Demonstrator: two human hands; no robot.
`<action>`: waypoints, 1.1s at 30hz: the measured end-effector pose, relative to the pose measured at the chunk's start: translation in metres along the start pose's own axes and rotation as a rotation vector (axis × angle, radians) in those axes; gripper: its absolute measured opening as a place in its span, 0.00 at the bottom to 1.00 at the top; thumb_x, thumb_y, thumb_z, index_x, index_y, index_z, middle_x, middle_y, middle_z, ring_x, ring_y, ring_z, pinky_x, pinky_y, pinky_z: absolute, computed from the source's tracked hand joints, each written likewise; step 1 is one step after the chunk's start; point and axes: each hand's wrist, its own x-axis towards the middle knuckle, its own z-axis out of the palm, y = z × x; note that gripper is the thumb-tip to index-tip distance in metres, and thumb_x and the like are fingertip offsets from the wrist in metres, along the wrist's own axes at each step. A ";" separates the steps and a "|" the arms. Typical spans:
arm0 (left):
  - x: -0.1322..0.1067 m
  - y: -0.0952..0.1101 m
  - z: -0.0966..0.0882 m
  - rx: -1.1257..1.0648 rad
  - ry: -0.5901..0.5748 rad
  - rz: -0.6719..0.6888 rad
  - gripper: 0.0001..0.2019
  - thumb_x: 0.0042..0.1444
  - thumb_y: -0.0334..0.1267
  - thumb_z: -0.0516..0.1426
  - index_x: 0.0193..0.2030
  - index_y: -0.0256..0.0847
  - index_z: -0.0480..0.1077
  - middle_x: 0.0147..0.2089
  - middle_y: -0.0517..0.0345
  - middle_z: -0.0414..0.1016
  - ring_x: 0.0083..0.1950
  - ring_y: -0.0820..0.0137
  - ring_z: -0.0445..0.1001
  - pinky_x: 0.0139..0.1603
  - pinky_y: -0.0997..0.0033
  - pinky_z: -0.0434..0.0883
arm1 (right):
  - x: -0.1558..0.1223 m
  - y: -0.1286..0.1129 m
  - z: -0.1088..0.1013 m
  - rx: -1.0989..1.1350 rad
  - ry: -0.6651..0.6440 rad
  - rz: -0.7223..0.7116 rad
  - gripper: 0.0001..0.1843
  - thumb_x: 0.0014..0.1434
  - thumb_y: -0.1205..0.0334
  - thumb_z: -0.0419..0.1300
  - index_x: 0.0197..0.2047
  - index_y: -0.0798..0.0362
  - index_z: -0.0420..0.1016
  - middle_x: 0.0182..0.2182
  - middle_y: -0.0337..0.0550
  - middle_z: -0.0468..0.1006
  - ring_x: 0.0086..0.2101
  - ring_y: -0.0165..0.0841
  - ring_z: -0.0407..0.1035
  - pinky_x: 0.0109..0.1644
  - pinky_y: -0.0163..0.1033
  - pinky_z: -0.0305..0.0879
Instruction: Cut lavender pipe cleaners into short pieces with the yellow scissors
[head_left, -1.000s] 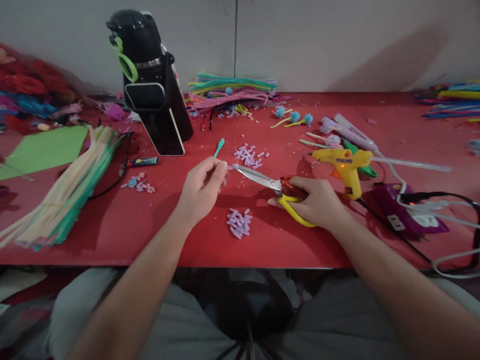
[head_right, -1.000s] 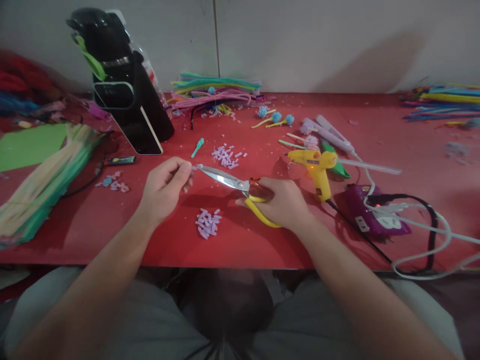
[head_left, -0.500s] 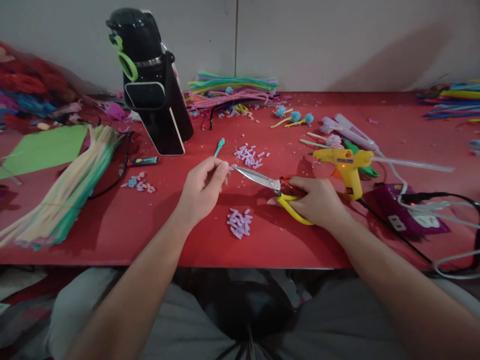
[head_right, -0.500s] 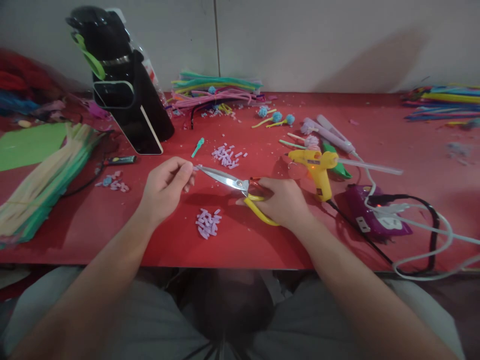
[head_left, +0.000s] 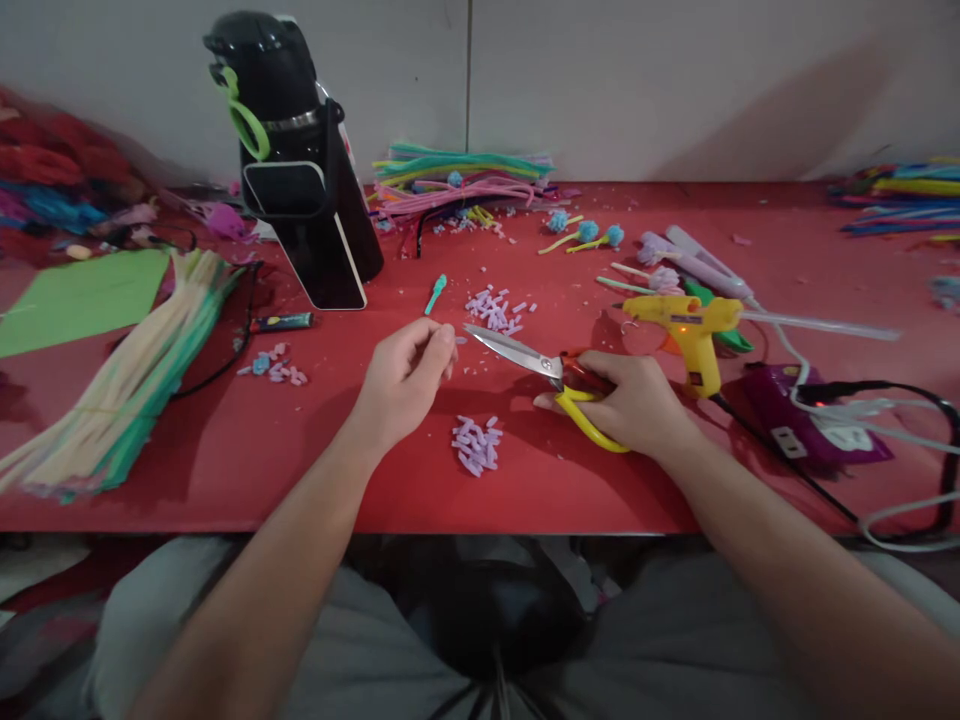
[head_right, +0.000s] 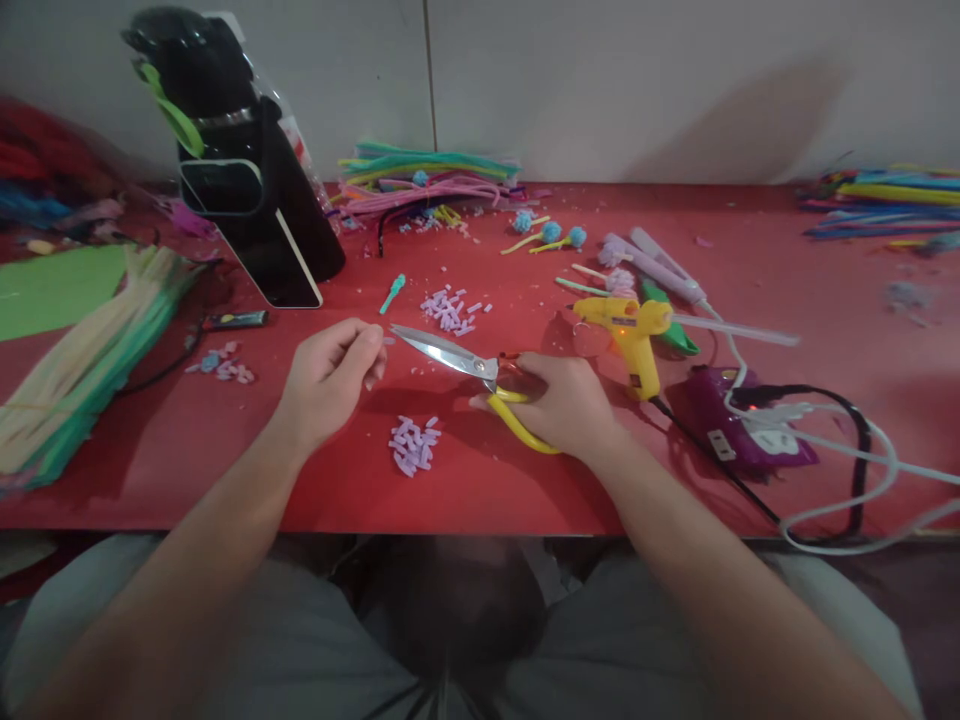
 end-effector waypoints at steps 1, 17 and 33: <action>0.000 0.000 0.000 -0.004 -0.002 -0.003 0.17 0.68 0.38 0.51 0.26 0.39 0.64 0.23 0.62 0.65 0.24 0.77 0.64 0.26 0.76 0.62 | 0.000 0.000 0.000 0.004 0.005 0.003 0.35 0.44 0.29 0.64 0.20 0.50 0.54 0.17 0.32 0.54 0.22 0.26 0.46 0.24 0.36 0.44; 0.001 0.002 -0.001 -0.025 -0.008 0.014 0.18 0.69 0.40 0.50 0.26 0.39 0.62 0.23 0.62 0.64 0.24 0.77 0.63 0.26 0.74 0.62 | -0.001 0.000 0.000 0.024 -0.035 0.034 0.35 0.43 0.28 0.64 0.21 0.51 0.56 0.19 0.33 0.54 0.24 0.27 0.47 0.25 0.36 0.46; 0.001 -0.002 -0.001 -0.003 -0.015 0.079 0.17 0.68 0.44 0.51 0.28 0.39 0.65 0.25 0.61 0.66 0.26 0.76 0.65 0.29 0.74 0.64 | 0.001 -0.001 -0.001 0.010 -0.028 0.042 0.33 0.44 0.29 0.63 0.20 0.52 0.58 0.18 0.34 0.55 0.24 0.27 0.48 0.25 0.36 0.47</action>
